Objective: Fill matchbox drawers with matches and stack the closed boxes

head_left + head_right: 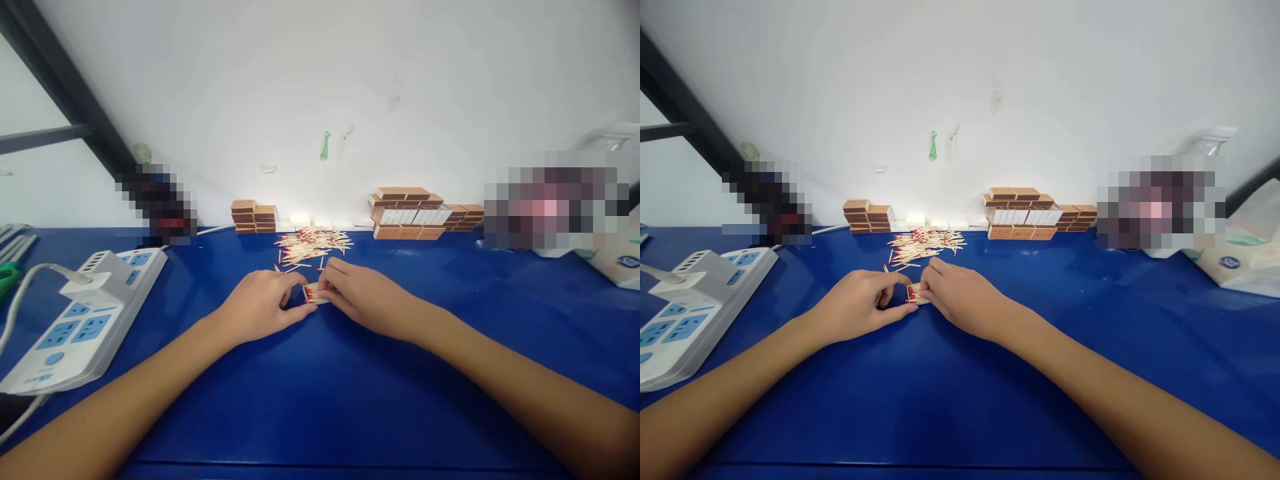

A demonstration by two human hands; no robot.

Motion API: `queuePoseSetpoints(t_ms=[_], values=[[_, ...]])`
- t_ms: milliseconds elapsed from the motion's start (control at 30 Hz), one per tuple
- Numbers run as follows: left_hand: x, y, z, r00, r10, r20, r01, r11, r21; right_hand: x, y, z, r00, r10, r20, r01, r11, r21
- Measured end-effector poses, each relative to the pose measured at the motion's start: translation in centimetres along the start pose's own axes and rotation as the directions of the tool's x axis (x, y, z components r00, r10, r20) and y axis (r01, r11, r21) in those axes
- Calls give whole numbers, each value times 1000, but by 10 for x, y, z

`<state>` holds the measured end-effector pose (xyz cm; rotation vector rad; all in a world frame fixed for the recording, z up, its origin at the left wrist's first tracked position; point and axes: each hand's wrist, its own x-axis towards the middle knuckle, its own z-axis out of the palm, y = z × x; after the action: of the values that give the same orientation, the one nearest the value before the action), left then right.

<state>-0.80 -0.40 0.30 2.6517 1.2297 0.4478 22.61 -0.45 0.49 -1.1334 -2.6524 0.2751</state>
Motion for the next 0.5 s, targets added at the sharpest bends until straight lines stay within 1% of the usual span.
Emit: queuePoseSetpoints(t_ms=[100,200,300,400,500], values=[[0,0,0,1000,1,6,-1,1000,8,1,5,-2,999,-29,-37,29,1000,8],[0,0,-1,1000,-7,7,7,1000,0,0,10,-5,995,-39,-90,45,997,65],[-1,0,-1,1000,-5,13,5,1000,-18,0,10,-2,994,-57,-92,66,992,107],[0,1,-1,1000,-1,17,2,1000,-26,0,8,0,997,-64,-53,65,998,20],[0,2,-2,1000,8,20,-8,1000,-11,-1,8,-4,997,-62,-50,57,994,-98]])
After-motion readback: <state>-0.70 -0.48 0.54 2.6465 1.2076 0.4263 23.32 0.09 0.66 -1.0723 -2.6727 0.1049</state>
